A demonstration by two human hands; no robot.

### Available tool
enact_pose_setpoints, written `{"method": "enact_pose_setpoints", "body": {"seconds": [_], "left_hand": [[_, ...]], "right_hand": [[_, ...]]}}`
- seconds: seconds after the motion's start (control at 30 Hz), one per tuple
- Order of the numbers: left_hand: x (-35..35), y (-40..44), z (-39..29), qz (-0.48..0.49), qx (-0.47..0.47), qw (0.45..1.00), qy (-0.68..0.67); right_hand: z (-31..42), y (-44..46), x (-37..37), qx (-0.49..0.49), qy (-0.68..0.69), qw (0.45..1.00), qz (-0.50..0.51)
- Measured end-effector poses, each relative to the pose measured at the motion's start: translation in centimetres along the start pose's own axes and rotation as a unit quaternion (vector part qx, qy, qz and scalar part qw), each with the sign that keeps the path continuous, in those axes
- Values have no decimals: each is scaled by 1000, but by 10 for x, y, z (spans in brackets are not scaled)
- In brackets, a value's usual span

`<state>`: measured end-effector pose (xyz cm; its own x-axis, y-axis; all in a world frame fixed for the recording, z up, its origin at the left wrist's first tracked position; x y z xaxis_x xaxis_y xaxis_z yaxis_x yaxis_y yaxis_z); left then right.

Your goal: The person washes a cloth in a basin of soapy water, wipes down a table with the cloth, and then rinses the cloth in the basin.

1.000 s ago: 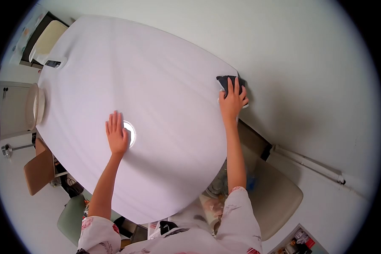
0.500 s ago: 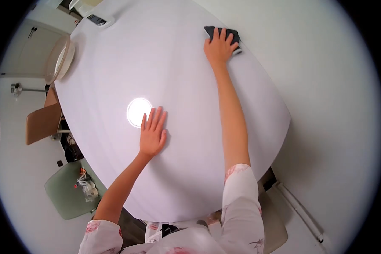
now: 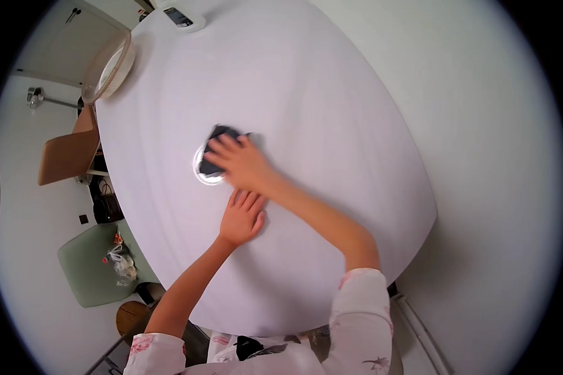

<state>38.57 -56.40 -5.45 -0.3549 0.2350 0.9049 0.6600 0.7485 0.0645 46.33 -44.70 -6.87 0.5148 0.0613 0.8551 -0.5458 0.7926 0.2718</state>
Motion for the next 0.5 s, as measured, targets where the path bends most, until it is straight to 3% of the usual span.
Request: {"method": "enact_pose_setpoints", "body": {"seconds": [0.07, 0.1, 0.13, 0.17, 0.2, 0.3, 0.43, 0.5], "left_hand": [[9, 6, -3, -9, -1, 1000, 5], [12, 7, -5, -13, -7, 1000, 10], [12, 7, -4, -5, -3, 1000, 5], [13, 9, -4, -8, 2, 1000, 5], [15, 10, -5, -4, 2, 1000, -6], [17, 11, -7, -10, 15, 1000, -23], [15, 11, -7, -9, 13, 1000, -17], [14, 10, -4, -6, 20, 1000, -16]], "right_hand": [[-52, -3, 32, -80, -4, 996, -36], [-83, -1, 50, -127, -72, 985, -92], [-126, 4, 57, -175, -76, 969, -158], [-167, 14, 77, -223, -34, 961, -157], [-206, 20, 71, -270, -233, 912, -204], [-266, 75, 82, -366, -253, 882, -156], [-259, 161, 56, -477, -191, 845, -149], [-219, 188, 24, -378, -243, 880, -156]]}}
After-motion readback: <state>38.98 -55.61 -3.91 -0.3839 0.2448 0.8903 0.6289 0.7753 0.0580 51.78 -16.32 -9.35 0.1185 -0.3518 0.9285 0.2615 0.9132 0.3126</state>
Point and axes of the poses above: each hand's wrist, its own y-axis towards the middle knuckle, its own x-axis out of the back of the hand, z = x × y, the point moved 1 cm from there along y, towards the middle knuckle, and after that the axes turned 13 degrees about -x, right-handed, at the moved point
